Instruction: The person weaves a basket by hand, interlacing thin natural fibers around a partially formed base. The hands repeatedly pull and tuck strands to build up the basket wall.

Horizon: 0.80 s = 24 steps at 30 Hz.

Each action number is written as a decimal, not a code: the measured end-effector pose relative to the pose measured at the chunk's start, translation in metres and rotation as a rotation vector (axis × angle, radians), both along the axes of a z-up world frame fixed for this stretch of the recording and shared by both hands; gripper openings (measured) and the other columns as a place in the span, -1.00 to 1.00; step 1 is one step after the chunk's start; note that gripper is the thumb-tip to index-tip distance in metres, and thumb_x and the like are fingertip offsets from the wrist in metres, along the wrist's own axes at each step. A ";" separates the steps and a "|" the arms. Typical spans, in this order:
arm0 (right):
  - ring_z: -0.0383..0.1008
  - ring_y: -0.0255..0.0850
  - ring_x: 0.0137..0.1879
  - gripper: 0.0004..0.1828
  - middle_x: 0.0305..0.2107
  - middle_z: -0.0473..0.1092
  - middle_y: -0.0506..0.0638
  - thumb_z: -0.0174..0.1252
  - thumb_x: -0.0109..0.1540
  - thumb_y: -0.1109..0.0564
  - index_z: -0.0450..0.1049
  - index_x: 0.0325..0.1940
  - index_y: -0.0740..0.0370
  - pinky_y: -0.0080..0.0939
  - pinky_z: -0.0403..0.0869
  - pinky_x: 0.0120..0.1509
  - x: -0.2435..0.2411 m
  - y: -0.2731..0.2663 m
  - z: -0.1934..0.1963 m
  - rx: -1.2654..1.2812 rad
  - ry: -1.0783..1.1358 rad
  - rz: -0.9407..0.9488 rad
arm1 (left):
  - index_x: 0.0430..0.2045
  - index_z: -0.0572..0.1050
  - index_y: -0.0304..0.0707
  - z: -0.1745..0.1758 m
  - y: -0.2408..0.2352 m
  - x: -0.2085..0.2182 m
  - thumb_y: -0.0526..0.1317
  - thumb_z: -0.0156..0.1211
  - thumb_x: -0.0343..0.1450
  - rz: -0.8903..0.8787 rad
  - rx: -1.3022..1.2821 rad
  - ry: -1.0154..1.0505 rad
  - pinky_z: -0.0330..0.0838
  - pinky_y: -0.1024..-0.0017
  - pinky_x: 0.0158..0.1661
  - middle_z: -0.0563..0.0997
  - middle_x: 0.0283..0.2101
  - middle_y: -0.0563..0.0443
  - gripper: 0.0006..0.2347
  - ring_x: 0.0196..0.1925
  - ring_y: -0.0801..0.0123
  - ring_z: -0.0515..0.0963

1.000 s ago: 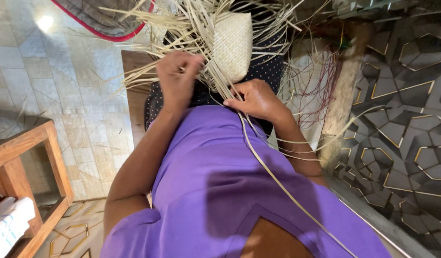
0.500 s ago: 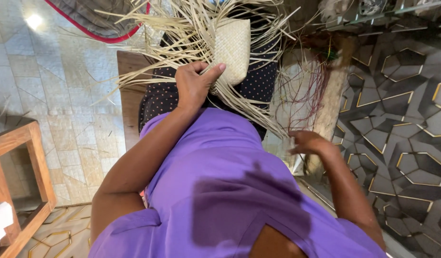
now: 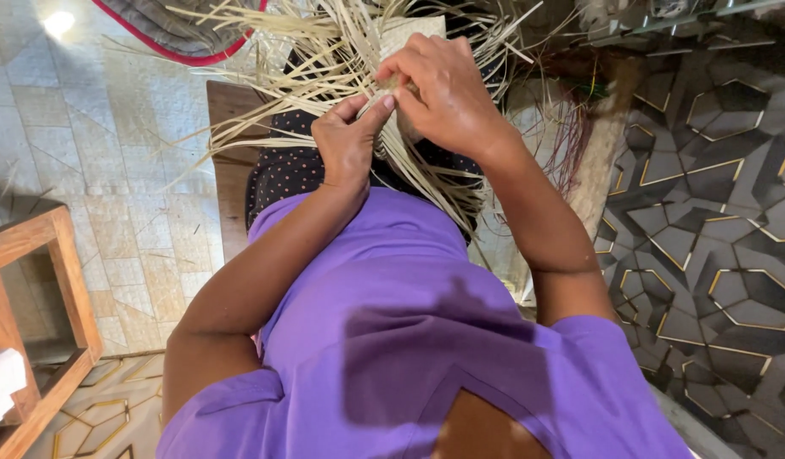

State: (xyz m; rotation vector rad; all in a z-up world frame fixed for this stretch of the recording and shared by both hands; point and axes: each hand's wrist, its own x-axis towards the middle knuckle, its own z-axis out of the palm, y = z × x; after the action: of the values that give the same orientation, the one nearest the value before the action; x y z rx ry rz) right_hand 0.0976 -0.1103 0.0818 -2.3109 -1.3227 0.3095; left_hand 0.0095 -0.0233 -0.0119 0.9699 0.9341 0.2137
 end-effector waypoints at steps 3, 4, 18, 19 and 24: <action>0.21 -0.19 -0.36 -0.77 -0.50 0.16 -0.14 0.01 0.05 0.31 0.42 -0.29 0.04 -0.16 0.03 -0.24 0.005 0.004 -0.011 -0.008 0.015 0.011 | -0.56 0.49 -0.31 -0.003 -0.001 -0.001 -0.33 0.35 0.12 -0.002 0.033 -0.176 0.28 0.73 -0.50 0.47 -0.56 0.17 -0.84 -0.54 0.70 0.30; 0.21 -0.19 -0.36 -0.77 -0.50 0.16 -0.14 0.01 0.05 0.31 0.42 -0.29 0.04 -0.16 0.03 -0.24 0.006 0.003 -0.011 -0.009 0.014 0.012 | -0.56 0.49 -0.31 -0.003 -0.001 0.000 -0.33 0.35 0.12 -0.001 0.032 -0.177 0.28 0.73 -0.50 0.47 -0.56 0.17 -0.84 -0.54 0.70 0.30; 0.29 -0.21 -0.48 -0.87 -0.53 0.32 -0.02 0.17 0.11 0.16 0.44 -0.52 0.20 -0.16 0.25 -0.39 0.001 0.018 0.009 0.172 0.044 -0.010 | -0.79 0.40 -0.15 -0.006 -0.007 0.002 -0.26 0.05 0.27 -0.108 0.193 -0.260 0.02 0.64 -0.54 0.24 -0.68 0.30 -0.83 -0.55 0.69 0.12; 0.29 -0.21 -0.48 -0.87 -0.53 0.32 -0.02 0.17 0.11 0.16 0.44 -0.52 0.20 -0.16 0.25 -0.39 -0.021 0.029 0.005 0.175 0.045 -0.014 | -0.79 0.40 -0.15 -0.001 -0.006 0.001 -0.26 0.05 0.27 -0.113 0.195 -0.258 0.02 0.64 -0.54 0.24 -0.68 0.30 -0.83 -0.55 0.69 0.12; 0.27 -0.17 -0.32 -0.93 -0.44 0.19 -0.09 -0.08 0.14 0.28 0.23 -0.39 0.16 -0.25 0.23 -0.17 -0.098 0.081 0.006 0.341 0.155 0.366 | -0.74 0.48 -0.33 0.024 0.002 -0.004 -0.30 0.28 0.19 -0.006 0.186 -0.203 0.26 0.60 -0.45 0.37 -0.63 0.08 -0.88 -0.55 0.55 0.31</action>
State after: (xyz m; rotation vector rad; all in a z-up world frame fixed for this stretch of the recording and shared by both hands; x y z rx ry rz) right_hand 0.0001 -0.0296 0.0874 -1.7288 -1.5772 0.3410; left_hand 0.0057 -0.0210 0.0122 1.0995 0.7334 0.3919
